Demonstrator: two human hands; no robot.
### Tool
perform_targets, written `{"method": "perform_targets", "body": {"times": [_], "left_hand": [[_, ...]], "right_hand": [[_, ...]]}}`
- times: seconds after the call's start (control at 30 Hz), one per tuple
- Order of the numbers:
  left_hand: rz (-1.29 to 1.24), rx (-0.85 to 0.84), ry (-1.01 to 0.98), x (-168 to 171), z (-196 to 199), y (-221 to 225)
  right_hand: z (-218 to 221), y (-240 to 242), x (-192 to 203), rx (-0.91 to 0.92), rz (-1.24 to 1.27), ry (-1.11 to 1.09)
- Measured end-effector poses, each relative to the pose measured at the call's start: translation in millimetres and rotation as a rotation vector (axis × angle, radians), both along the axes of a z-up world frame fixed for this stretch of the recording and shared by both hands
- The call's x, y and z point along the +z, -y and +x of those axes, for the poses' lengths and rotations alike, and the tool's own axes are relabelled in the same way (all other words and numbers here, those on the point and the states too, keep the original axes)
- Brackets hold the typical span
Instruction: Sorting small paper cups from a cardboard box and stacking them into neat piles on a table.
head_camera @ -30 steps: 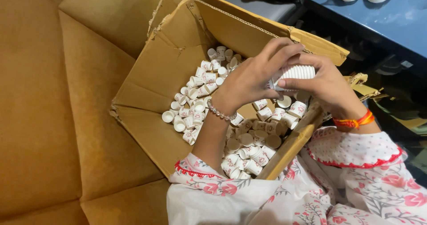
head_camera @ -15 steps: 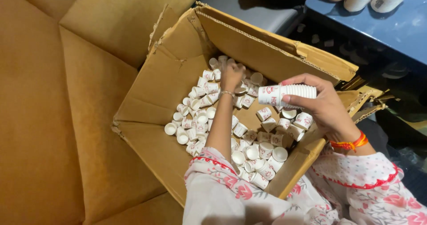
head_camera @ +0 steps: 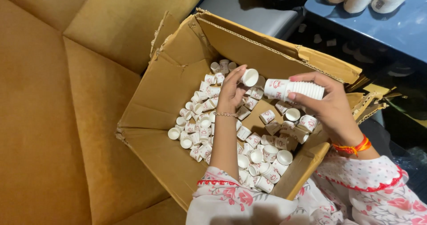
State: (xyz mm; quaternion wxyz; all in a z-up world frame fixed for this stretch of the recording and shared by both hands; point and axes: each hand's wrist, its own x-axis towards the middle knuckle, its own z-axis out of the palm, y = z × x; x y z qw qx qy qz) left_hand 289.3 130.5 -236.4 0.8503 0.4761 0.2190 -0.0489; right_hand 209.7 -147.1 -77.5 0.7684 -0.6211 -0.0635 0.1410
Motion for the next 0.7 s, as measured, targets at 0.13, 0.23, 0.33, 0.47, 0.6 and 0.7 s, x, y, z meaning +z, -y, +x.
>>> {"method": "perform_targets", "body": {"times": [0.13, 0.23, 0.33, 0.47, 0.6, 0.7], "left_hand": [[-0.103, -0.299, 0.21, 67, -21, 39], [0.039, -0.449, 0.256, 112, -38, 70], [0.326, -0.586, 0.349, 123, -46, 86], [0.324, -0.609, 0.451, 130, -48, 82], [0.417, -0.362, 0.369, 45, -19, 50], [1.128, -0.244, -0.069, -31, -32, 29]], "right_hand": [[-5, -3, 5, -0.158, -0.21, 0.281], [-5, 1, 2, -0.221, -0.359, 0.599], [-4, 6, -2, -0.195, -0.349, 0.662], [-9, 8, -3, -0.101, -0.16, 0.374], [-11, 6, 5, -0.058, -0.123, 0.201], [-12, 7, 3, -0.078, -0.231, 0.307]]}}
